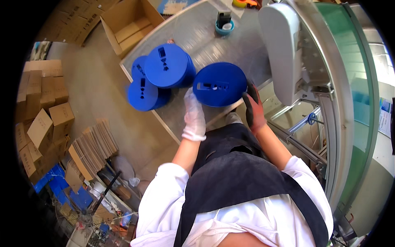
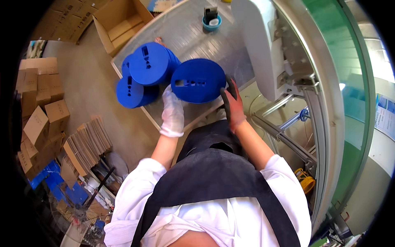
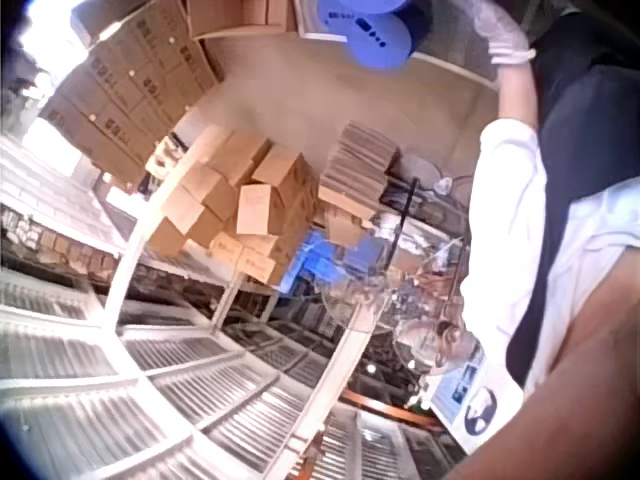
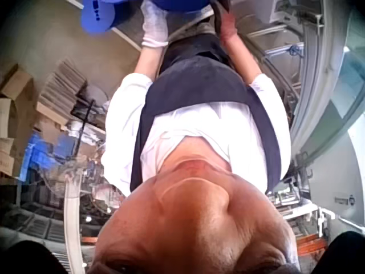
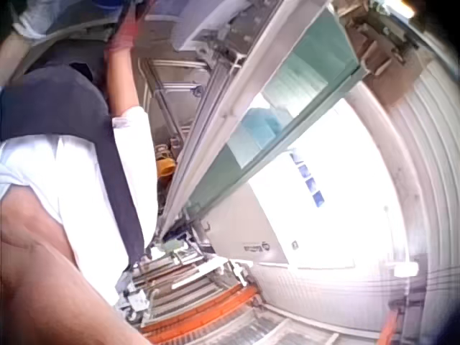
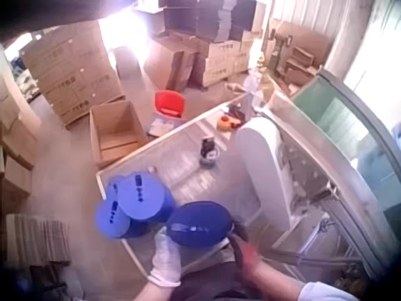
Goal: The person picks up blue plastic spools from a cardboard box and stacks them on a metal table. They then move to a conveyor belt, pick up stacks of blue spools, and place them onto the table. The person repeats this process, handling the spools with gloved hands.
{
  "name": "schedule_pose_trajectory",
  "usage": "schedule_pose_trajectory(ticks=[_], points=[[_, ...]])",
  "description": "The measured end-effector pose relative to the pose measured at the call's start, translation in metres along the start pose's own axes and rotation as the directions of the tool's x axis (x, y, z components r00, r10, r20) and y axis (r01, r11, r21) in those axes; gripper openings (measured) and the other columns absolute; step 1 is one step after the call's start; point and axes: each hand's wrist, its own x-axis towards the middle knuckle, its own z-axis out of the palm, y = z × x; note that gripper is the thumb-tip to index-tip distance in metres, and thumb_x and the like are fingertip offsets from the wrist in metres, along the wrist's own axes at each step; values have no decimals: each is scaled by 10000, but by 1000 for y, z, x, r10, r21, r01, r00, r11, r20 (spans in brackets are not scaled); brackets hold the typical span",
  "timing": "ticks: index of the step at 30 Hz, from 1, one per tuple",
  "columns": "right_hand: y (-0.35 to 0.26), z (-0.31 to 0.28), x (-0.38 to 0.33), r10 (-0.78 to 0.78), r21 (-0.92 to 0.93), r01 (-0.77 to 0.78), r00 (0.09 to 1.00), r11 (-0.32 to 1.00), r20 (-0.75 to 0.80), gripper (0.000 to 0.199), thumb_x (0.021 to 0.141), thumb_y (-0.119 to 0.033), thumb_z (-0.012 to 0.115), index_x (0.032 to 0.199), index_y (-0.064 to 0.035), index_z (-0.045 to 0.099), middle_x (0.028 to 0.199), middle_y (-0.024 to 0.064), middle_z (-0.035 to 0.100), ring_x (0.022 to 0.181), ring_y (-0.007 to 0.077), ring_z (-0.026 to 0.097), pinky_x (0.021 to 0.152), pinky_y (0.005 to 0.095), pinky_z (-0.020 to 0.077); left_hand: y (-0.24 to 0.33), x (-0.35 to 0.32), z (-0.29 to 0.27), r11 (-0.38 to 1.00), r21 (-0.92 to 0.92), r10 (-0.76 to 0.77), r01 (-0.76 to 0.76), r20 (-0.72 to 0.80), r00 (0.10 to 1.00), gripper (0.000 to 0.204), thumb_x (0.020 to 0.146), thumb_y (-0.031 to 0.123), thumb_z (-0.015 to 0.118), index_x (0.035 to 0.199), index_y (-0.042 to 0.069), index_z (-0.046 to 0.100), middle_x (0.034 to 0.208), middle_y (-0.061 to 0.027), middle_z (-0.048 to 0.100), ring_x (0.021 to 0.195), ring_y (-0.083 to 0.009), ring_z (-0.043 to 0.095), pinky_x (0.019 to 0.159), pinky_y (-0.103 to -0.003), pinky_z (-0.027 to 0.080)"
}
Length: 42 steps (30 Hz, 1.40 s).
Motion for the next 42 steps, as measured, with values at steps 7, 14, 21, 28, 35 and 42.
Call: schedule_pose_trajectory(ticks=[7,14,21,28,35,42], points=[[-112,-15,-41,-260,817,-9,946,576,194,345,973,-258,405,1263,-71,424,1167,59,502,1070,168,457,944,311,330,122,-47,49,860,-508,69,53,218,974,294,910,364,554,1020,90,559,1105,-91,594,986,-237,586,886,-371,489],[-140,-20,-65,-177,641,44,974,766,144,218,929,-169,459,1135,-99,462,926,-7,510,785,86,446,685,232,369,158,-74,65,840,-447,451,-309,256,855,242,865,296,595,978,104,500,973,-79,615,899,-220,620,816,-382,523],[-147,-18,-68,-160,518,46,971,854,178,230,886,-95,537,1105,-97,465,939,-3,519,758,86,451,674,241,383,162,-77,51,803,-526,477,-281,285,831,159,874,222,583,921,106,484,935,-70,615,919,-226,621,843,-417,524],[-143,-8,-65,-69,655,-120,964,746,255,245,869,-89,577,1083,-91,459,898,-6,523,771,91,466,684,242,384,172,-88,45,802,-528,492,-281,315,812,158,866,217,598,890,114,481,832,-37,579,857,-200,604,821,-409,523],[-146,2,-64,-2,657,-190,960,730,280,200,862,-25,524,1043,-94,476,893,6,540,777,105,495,681,252,406,180,-92,39,808,-499,486,-313,264,833,245,858,298,638,814,109,488,797,-63,614,806,-194,613,754,-379,540],[-147,9,-65,-3,594,-177,957,784,290,127,901,-63,478,1025,-88,465,851,6,538,748,102,499,691,249,414,183,-91,38,822,-428,490,-376,194,850,372,880,437,590,750,120,445,680,-13,532,685,-128,549,646,-284,486]])
